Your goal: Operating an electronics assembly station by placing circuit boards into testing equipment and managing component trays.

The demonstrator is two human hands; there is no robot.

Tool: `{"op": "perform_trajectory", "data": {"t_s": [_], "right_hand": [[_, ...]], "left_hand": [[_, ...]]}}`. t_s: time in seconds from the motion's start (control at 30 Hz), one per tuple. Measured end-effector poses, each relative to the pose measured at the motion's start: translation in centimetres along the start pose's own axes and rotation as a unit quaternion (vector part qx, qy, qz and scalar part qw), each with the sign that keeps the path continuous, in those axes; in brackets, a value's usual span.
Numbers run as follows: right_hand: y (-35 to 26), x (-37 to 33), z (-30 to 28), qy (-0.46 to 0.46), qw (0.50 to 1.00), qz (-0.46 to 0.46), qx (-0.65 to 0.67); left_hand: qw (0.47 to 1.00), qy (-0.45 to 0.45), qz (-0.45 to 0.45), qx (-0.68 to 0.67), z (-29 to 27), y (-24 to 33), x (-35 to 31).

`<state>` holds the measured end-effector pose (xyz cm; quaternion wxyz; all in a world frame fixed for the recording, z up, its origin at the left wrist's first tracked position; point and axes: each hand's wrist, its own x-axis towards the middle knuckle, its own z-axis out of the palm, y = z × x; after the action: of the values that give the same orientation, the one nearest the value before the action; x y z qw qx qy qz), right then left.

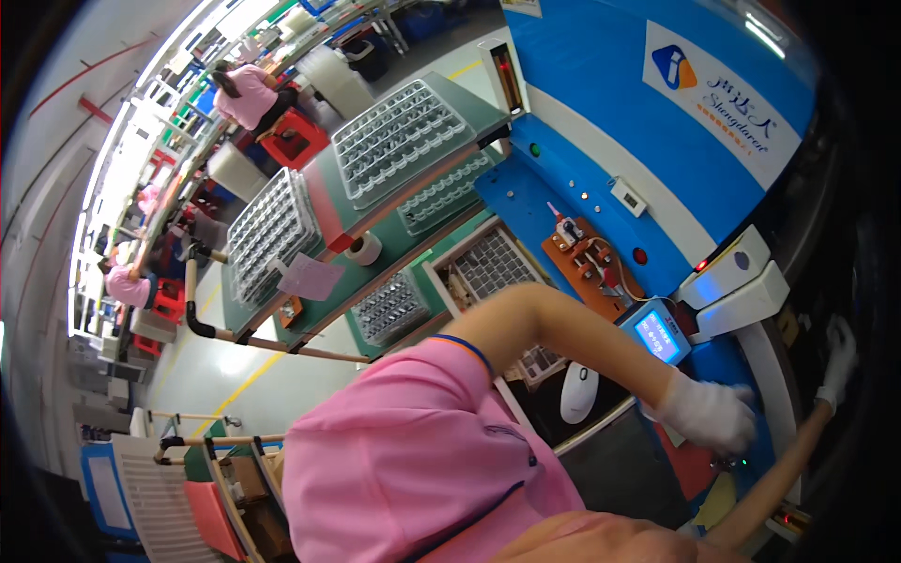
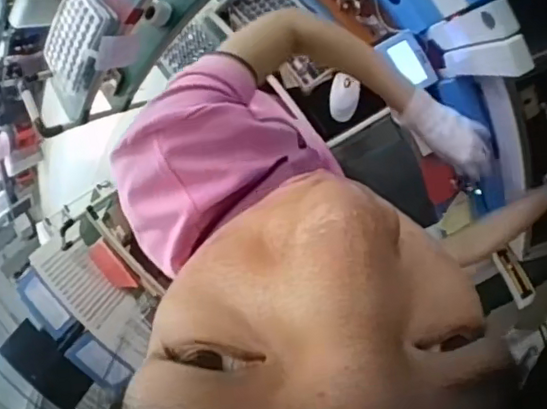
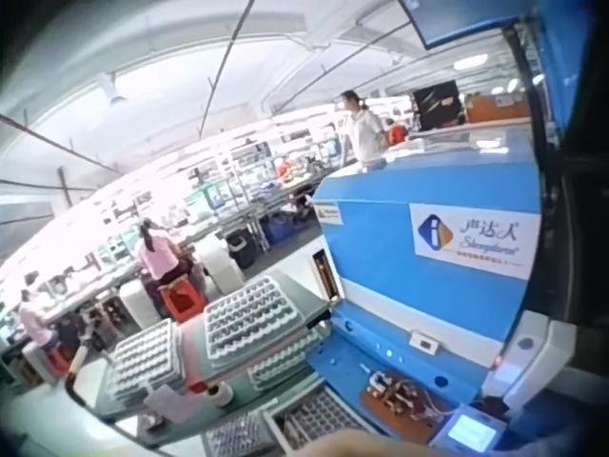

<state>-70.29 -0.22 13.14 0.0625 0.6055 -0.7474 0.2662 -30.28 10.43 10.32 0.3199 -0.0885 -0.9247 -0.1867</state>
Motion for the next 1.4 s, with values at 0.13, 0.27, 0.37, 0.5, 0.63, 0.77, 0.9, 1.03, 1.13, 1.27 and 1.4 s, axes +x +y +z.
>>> {"op": "perform_trajectory", "data": {"t_s": [0.13, 0.27, 0.37, 0.5, 0.63, 0.77, 0.9, 1.03, 1.13, 1.27, 1.4], "right_hand": [[-2.5, -1.0, -0.7, -0.045, 0.977, 0.023, -0.206], [-8.4, -4.5, -2.7, 0.061, 0.987, 0.085, -0.118], [-12.0, -8.8, -5.9, 0.308, 0.951, -0.014, 0.015], [-12.9, -20.9, -6.5, 0.424, 0.892, 0.157, 0.01], [-12.0, -29.8, -1.7, 0.401, 0.827, 0.297, 0.258], [-12.8, -31.1, 1.0, 0.392, 0.861, 0.239, 0.22], [-13.3, -30.1, 0.7, 0.405, 0.824, 0.338, 0.209], [-12.4, -30.0, -0.1, 0.384, 0.815, 0.379, 0.209], [-13.6, -29.9, -0.8, 0.448, 0.796, 0.371, 0.168], [-21.3, -29.9, -1.6, 0.381, 0.873, 0.179, 0.245], [-31.2, -29.0, 0.7, 0.185, 0.888, 0.093, 0.41]], "left_hand": [[0.968, -0.13, -0.035, 0.213, -3.7, -0.4, -5.3], [0.943, -0.214, -0.118, 0.228, -3.2, -0.4, -5.8], [0.914, -0.27, -0.099, 0.287, -1.6, -0.4, -6.3], [0.905, -0.262, -0.078, 0.327, -0.9, -1.2, -6.6], [0.89, -0.31, -0.082, 0.323, -1.1, -1.0, -6.2], [0.876, -0.298, -0.056, 0.376, -0.6, -0.5, -6.4], [0.872, -0.271, -0.076, 0.4, 0.4, -0.7, -6.5], [0.875, -0.249, -0.058, 0.411, -0.3, -0.2, -6.4], [0.889, -0.222, -0.065, 0.395, -3.0, 0.9, -6.4], [0.976, -0.18, -0.123, -0.004, -9.4, 2.2, -8.9], [0.964, 0.008, -0.2, -0.175, -17.9, 5.2, -16.2]]}}
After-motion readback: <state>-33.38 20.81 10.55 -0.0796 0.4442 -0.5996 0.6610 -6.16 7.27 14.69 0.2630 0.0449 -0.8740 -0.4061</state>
